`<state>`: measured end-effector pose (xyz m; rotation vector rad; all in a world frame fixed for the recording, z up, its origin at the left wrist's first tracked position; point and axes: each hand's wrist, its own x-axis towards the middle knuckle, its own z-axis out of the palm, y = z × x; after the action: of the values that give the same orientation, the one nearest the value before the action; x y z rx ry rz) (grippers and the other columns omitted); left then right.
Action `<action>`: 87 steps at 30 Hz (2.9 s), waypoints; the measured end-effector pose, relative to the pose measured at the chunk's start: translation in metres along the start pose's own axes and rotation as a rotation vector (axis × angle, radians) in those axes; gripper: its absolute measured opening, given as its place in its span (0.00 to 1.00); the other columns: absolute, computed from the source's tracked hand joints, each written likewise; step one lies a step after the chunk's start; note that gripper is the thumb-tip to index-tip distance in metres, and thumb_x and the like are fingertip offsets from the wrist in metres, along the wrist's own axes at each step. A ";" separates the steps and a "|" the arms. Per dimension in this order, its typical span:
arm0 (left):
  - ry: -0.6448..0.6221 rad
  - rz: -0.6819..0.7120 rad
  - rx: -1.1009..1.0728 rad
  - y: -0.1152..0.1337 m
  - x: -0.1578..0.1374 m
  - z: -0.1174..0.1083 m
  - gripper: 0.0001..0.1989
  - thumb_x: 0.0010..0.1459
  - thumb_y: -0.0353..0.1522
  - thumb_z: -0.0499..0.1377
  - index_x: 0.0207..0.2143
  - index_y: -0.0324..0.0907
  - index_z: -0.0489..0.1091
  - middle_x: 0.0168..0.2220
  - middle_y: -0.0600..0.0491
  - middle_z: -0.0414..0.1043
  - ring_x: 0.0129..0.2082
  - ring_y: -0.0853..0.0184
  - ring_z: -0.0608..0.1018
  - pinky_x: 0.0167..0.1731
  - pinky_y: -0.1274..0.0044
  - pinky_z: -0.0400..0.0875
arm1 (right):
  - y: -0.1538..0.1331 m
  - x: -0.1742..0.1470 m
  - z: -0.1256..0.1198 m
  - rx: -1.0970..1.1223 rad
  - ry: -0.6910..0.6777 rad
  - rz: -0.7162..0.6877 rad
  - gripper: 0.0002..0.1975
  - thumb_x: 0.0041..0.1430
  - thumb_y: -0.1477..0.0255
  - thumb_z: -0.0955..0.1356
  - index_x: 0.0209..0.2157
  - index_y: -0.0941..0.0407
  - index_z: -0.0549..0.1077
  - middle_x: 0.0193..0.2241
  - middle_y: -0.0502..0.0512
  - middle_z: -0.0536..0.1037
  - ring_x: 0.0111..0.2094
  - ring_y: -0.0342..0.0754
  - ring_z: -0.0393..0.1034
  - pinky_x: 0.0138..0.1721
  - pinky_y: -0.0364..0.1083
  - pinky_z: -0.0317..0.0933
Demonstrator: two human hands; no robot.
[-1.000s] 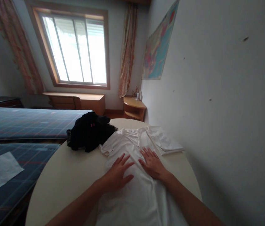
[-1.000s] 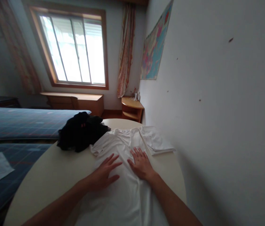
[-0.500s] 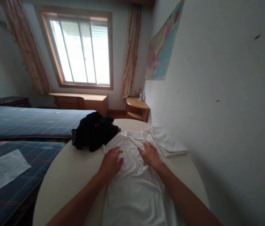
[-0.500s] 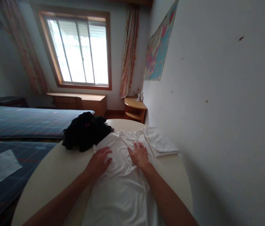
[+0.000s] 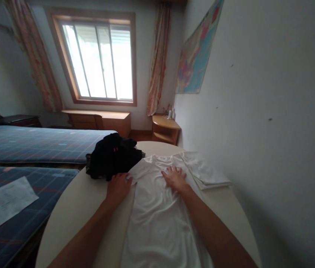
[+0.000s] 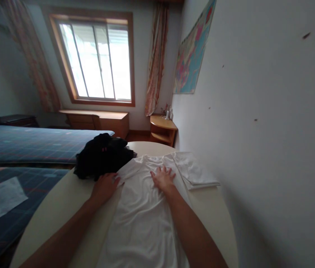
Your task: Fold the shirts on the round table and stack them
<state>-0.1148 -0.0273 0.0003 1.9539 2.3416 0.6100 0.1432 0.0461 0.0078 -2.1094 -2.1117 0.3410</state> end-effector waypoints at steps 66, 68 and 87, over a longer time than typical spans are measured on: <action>-0.150 0.343 -0.446 0.009 -0.011 -0.011 0.16 0.60 0.30 0.55 0.51 0.45 0.69 0.48 0.49 0.76 0.47 0.61 0.77 0.47 0.72 0.69 | -0.016 -0.033 0.004 0.405 0.162 -0.442 0.20 0.60 0.66 0.68 0.54 0.54 0.72 0.39 0.53 0.82 0.46 0.51 0.73 0.54 0.49 0.57; -0.157 0.353 -0.427 0.006 -0.010 -0.008 0.15 0.59 0.30 0.56 0.49 0.44 0.70 0.47 0.48 0.76 0.47 0.60 0.77 0.47 0.72 0.69 | -0.021 -0.028 0.002 0.438 0.115 -0.410 0.19 0.57 0.70 0.69 0.51 0.54 0.73 0.37 0.52 0.81 0.42 0.50 0.74 0.49 0.46 0.60; -0.101 0.341 -0.414 0.016 -0.007 0.004 0.11 0.54 0.23 0.58 0.39 0.44 0.71 0.36 0.53 0.75 0.38 0.64 0.75 0.40 0.76 0.65 | -0.070 0.056 -0.002 0.460 0.035 -0.148 0.17 0.54 0.58 0.70 0.22 0.57 0.75 0.21 0.52 0.76 0.33 0.51 0.73 0.32 0.42 0.60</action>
<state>-0.0974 -0.0308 0.0004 2.1238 1.6629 0.9037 0.0756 0.1024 0.0243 -1.6774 -1.9233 0.6882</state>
